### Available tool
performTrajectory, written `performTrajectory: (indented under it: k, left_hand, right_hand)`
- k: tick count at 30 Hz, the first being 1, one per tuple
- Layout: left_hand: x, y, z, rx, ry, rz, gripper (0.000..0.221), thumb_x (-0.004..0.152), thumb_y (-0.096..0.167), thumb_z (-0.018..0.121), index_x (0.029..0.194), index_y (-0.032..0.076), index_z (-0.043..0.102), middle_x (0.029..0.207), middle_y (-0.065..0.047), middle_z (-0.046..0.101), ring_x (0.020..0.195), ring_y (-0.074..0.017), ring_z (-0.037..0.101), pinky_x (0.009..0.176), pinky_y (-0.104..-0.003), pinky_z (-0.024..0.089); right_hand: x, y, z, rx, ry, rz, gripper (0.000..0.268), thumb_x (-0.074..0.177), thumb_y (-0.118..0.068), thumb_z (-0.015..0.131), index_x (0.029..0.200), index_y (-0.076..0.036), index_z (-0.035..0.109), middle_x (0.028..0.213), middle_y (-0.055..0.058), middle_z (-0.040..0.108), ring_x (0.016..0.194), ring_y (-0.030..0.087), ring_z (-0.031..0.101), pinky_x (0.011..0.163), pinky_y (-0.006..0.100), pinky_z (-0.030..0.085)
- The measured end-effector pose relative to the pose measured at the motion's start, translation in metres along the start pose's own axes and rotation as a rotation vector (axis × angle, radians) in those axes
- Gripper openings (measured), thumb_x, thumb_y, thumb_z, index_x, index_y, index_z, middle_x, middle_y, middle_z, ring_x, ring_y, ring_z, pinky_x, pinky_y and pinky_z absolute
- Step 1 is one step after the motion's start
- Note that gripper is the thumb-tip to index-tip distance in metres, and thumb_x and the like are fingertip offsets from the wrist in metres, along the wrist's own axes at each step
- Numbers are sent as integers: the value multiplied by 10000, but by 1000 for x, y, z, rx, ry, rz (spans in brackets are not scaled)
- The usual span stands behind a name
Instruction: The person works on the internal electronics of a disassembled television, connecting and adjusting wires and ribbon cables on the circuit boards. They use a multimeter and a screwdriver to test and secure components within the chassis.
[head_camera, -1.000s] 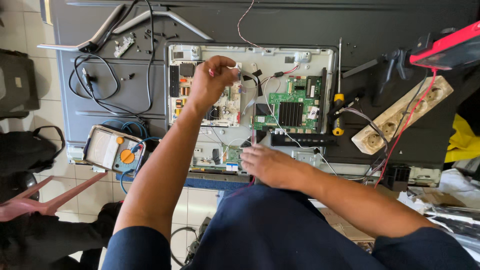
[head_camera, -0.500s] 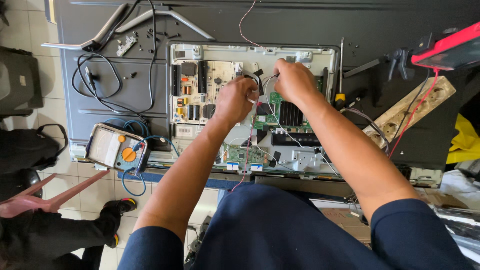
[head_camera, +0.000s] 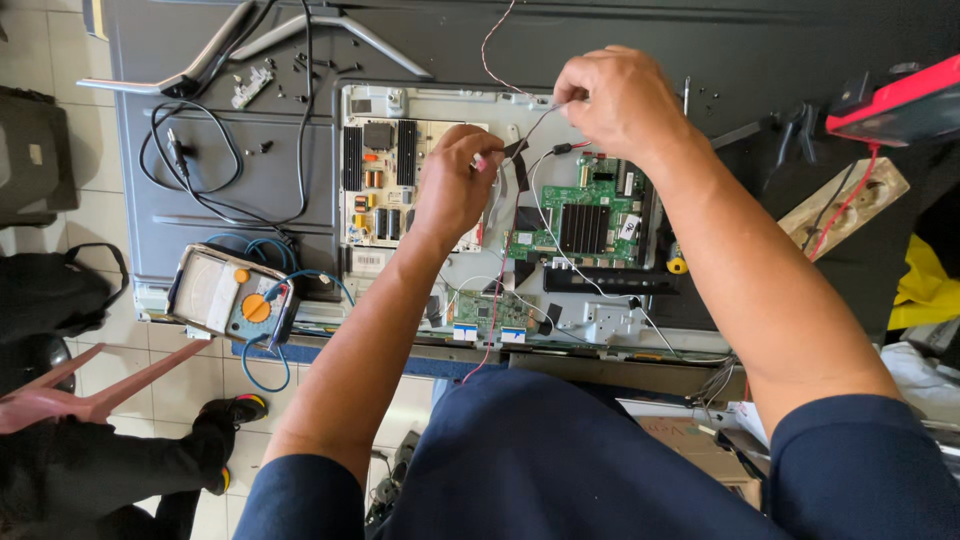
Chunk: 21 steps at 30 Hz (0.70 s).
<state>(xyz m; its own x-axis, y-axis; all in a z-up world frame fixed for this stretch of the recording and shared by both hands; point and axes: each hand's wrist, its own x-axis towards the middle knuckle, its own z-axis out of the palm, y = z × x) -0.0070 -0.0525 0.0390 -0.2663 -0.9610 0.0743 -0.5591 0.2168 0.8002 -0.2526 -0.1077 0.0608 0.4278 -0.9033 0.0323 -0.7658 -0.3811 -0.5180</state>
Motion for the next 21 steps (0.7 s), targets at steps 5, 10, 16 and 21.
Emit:
performTrajectory:
  k: [5,10,16,21]
  left_hand:
    - [18,-6,-2,-92,-29,20,179,919,125,726,1078,44,727,1048,-89,697,867,-207,698,710,-322,589]
    - [22,3,3,-36,-52,-206,89,949,137,712,965,49,712,998,-82,730,655,-132,719,589,-237,660]
    - [5,4,27,443,-315,-209,276,1016,63,543,968,187,786,789,14,783,688,-136,658,746,-320,561]
    - [0,-3,40,274,-253,-244,218,823,-48,683,972,108,650,875,-82,664,710,-194,607,543,-296,556]
  right_hand:
    - [-3,-3,-7,35,-31,9,133,878,13,704,953,-86,752,934,60,754,831,245,677,803,427,554]
    - [-20,-15,-25,1,-203,190,129,921,-39,723,1018,-115,760,1039,78,765,879,255,715,914,466,570]
    - [-38,-3,-22,45,-239,314,85,922,-60,740,988,-111,754,1038,86,755,812,244,684,768,438,555]
    - [-46,-1,-19,235,-114,288,78,912,-41,735,974,-87,746,967,80,747,786,179,671,709,346,533]
